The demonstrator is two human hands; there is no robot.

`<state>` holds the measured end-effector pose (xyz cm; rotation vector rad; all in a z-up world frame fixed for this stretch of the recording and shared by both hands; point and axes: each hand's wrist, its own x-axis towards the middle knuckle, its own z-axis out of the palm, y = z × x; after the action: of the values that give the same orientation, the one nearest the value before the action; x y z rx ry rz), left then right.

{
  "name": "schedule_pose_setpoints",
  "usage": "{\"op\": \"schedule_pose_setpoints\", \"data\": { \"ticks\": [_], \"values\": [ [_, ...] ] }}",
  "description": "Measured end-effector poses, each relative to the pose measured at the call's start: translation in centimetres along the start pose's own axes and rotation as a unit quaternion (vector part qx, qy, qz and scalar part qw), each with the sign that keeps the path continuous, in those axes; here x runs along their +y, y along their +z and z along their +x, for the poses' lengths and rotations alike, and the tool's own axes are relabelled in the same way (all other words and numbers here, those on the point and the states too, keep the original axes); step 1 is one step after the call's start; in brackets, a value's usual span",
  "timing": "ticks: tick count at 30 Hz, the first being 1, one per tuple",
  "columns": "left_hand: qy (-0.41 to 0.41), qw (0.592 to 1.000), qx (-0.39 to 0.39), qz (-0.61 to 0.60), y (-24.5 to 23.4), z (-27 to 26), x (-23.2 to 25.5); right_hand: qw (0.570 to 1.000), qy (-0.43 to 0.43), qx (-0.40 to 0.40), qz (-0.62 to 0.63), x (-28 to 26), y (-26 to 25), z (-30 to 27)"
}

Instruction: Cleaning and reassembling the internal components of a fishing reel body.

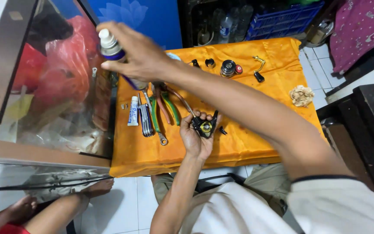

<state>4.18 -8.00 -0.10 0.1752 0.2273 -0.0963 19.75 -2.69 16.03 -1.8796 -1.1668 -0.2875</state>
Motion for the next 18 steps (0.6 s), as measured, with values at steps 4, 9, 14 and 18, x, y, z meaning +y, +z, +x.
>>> {"op": "schedule_pose_setpoints", "data": {
  "ticks": [4, 9, 14, 18],
  "values": [
    [0.026, 1.000, -0.001, -0.002, -1.4, -0.4, 1.7, 0.997, 0.077, -0.021, -0.011, 6.6, 7.0, 2.2],
    [0.061, 0.998, 0.001, -0.010, -2.1, -1.7, 4.0, 0.985, 0.168, -0.036, -0.027, 10.0, 9.2, 2.5],
    [0.058, 0.998, -0.029, -0.014, -2.1, -2.2, 4.9, 0.976, 0.197, -0.074, -0.054, 10.8, 8.4, 2.4],
    [0.055, 0.997, -0.053, -0.009, -1.4, -2.2, 5.0, 0.969, 0.210, -0.121, -0.055, 11.4, 8.4, 1.4]
  ]
}}
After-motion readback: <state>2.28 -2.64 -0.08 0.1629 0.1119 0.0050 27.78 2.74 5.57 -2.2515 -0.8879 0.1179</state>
